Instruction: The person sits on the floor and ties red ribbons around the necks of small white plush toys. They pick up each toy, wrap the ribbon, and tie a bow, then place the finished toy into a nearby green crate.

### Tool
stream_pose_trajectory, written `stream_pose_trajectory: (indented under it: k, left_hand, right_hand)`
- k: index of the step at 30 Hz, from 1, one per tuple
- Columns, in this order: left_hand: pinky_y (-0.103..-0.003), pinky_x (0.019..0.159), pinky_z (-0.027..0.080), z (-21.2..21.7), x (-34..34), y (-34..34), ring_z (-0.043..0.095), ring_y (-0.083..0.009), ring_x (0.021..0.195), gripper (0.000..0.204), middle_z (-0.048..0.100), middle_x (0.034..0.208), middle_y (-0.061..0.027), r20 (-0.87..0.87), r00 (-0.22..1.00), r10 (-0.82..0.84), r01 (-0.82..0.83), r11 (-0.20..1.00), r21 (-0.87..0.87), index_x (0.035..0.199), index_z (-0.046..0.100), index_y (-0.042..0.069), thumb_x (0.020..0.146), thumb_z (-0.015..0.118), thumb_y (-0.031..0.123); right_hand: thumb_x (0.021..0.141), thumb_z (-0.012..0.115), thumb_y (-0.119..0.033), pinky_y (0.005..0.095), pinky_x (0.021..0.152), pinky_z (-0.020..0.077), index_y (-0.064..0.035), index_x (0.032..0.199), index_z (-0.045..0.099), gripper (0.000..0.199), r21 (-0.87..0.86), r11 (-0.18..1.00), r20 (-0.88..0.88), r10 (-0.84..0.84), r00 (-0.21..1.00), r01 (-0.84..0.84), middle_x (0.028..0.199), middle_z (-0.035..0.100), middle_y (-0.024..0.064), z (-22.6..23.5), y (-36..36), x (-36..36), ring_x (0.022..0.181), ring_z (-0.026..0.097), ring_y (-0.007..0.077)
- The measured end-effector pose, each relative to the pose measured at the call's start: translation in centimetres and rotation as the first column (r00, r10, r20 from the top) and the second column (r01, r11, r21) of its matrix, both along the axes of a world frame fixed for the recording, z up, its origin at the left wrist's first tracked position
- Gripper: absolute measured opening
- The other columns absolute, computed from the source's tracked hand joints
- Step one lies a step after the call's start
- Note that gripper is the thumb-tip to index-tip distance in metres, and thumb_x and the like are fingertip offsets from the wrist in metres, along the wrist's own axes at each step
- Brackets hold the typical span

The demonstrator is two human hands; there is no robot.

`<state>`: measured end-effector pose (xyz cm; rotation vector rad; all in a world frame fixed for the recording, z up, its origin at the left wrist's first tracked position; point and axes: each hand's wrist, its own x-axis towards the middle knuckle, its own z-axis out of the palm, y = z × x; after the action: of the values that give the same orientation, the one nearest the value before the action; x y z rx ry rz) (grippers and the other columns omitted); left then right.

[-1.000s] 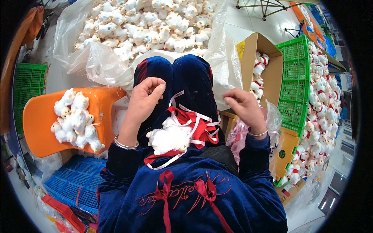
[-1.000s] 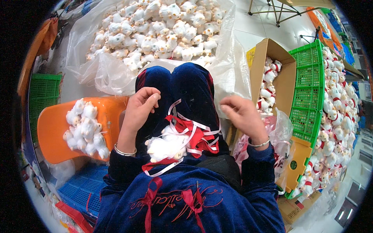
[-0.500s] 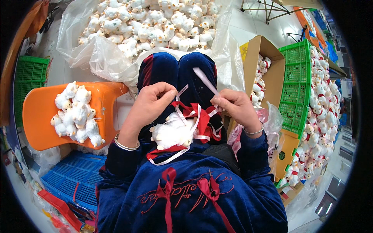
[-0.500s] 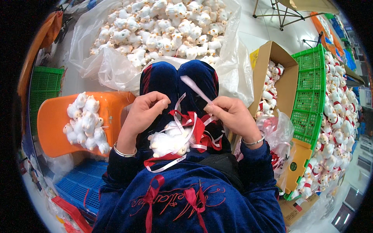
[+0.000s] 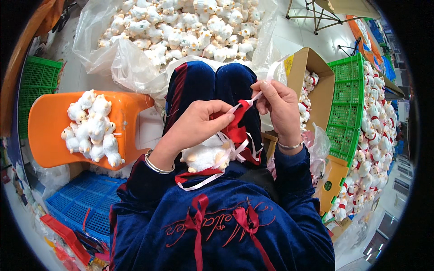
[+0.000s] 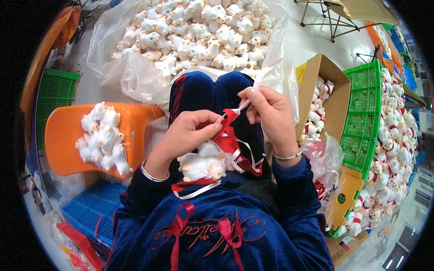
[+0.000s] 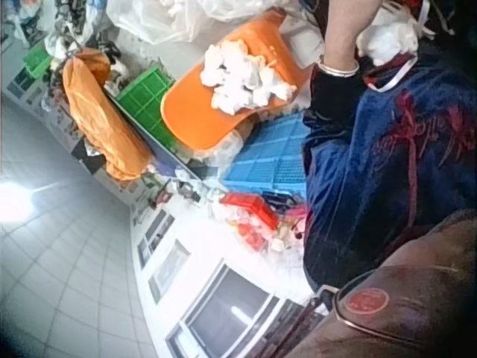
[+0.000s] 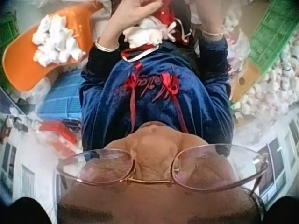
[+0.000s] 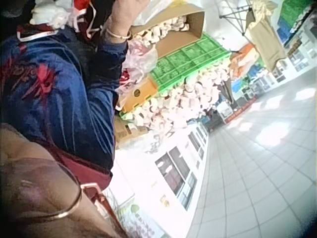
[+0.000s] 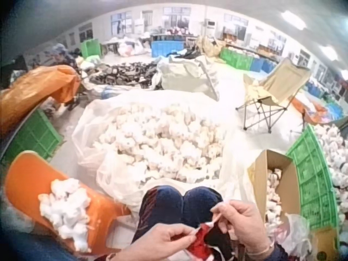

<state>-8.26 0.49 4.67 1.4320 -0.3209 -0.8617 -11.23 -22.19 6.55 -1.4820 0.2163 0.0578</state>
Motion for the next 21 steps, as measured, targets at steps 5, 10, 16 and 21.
stream_pose_trajectory:
  k: [5, 10, 16, 21]
  left_hand:
    - [-0.021, 0.066, 0.05, -1.6, -0.1, 0.5, 0.06, -0.0036, 0.075, 0.02, 0.069, 0.086, 0.0016, 0.019, 0.997, -0.075, 0.075, 0.997, 0.013, 0.11, 0.072, -0.001, 0.097, 0.068, 0.014]
    - [-0.023, 0.06, 0.045, -2.0, 0.0, 1.2, 0.055, -0.0034, 0.068, 0.021, 0.064, 0.073, 0.0028, 0.08, 0.994, -0.075, 0.063, 0.987, 0.146, 0.097, 0.075, 0.0, 0.097, 0.068, 0.02]
    - [-0.025, 0.061, 0.046, -2.4, -0.1, 2.5, 0.058, -0.0058, 0.068, 0.024, 0.067, 0.073, 0.0001, 0.169, 0.977, -0.128, 0.083, 0.964, 0.251, 0.098, 0.074, -0.003, 0.098, 0.068, 0.021]
    - [-0.028, 0.063, 0.048, -1.5, 0.6, 4.3, 0.058, -0.0098, 0.068, 0.02, 0.066, 0.075, -0.0061, 0.223, 0.972, -0.072, 0.029, 0.981, 0.19, 0.094, 0.071, -0.002, 0.095, 0.069, 0.017]
  right_hand:
    - [0.104, 0.06, -0.023, 0.0198, 0.052, 0.0383, 0.0016, 0.102, 0.073, 0.028, 0.074, 0.989, -0.03, -0.126, 0.992, 0.128, 0.08, 0.066, 0.0024, -1.8, -1.1, 0.2, 0.058, 0.054, 0.0062]
    - [0.106, 0.057, -0.022, 0.0219, 0.06, 0.045, 0.0027, 0.105, 0.071, 0.028, 0.158, 0.945, 0.042, -0.295, 0.954, 0.285, 0.082, 0.067, 0.0044, -2.0, -3.0, 0.8, 0.063, 0.058, 0.0098]
    - [0.106, 0.057, -0.02, 0.0232, 0.067, 0.0493, 0.0011, 0.106, 0.069, 0.024, 0.246, 0.933, 0.151, -0.305, 0.94, 0.263, 0.084, 0.068, 0.0053, -1.6, -3.8, 0.8, 0.074, 0.062, 0.012]
    - [0.104, 0.06, -0.017, 0.0238, 0.072, 0.0489, 0.0017, 0.109, 0.068, 0.021, -0.168, 0.916, 0.119, -0.349, 0.93, 0.365, 0.094, 0.068, 0.0044, -0.8, -2.2, 1.2, 0.08, 0.062, 0.0108]
